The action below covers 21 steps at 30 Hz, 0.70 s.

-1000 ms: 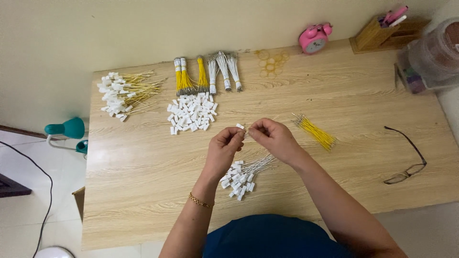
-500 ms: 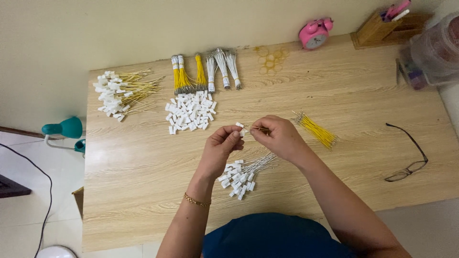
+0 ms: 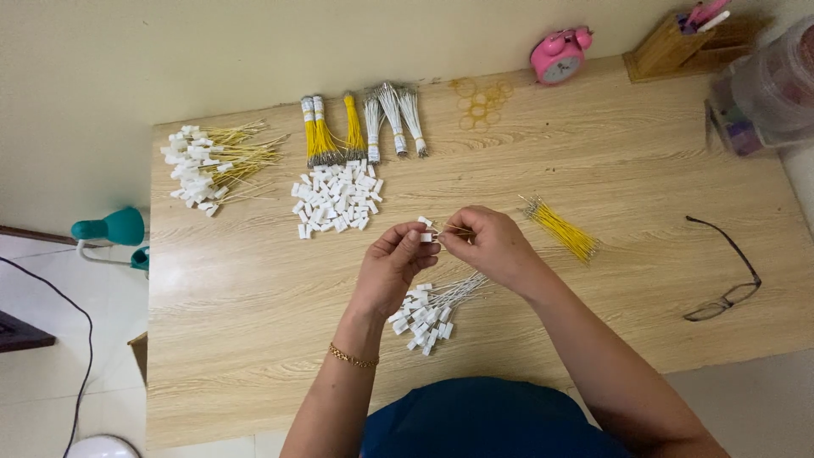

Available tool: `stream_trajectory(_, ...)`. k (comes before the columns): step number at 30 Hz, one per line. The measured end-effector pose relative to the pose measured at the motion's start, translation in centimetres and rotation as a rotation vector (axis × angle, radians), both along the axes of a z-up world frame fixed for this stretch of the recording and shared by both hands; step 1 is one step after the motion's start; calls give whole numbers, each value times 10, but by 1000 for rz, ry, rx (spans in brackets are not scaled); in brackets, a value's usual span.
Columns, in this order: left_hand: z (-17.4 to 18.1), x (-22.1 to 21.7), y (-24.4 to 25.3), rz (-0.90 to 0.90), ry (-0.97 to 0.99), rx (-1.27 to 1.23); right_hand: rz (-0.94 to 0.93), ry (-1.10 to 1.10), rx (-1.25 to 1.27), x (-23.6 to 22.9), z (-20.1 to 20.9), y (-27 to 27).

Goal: Insert wires into small white plastic connectors to assemble wire harnesses.

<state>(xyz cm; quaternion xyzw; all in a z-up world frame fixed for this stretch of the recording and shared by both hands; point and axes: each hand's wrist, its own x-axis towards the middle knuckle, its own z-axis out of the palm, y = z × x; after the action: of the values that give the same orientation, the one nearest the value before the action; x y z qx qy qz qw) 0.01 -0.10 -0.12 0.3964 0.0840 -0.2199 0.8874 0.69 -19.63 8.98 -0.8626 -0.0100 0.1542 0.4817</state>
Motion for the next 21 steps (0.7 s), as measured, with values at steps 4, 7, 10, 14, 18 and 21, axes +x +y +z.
stream_trajectory(4, -4, -1, 0, -26, -24, 53, 52, -65, 6, 0, -13, -2)
stream_trajectory(7, -4, 0, 1, 2, -25, 52, 65, -29, 71, 0, -8, 1)
stream_trajectory(10, -1, -1, 0, 3, 16, 84, 7, 136, 17, -1, -5, 4)
stream_trajectory(14, -12, -2, -3, -2, -11, 31, 40, -13, -6, -2, -16, 3)
stream_trajectory(18, -21, -2, -6, 29, -35, 44, 7, -77, 17, -3, -24, 6)
stream_trajectory(21, -29, -1, -5, 17, -27, 89, 18, -23, -76, 0, -22, 10)
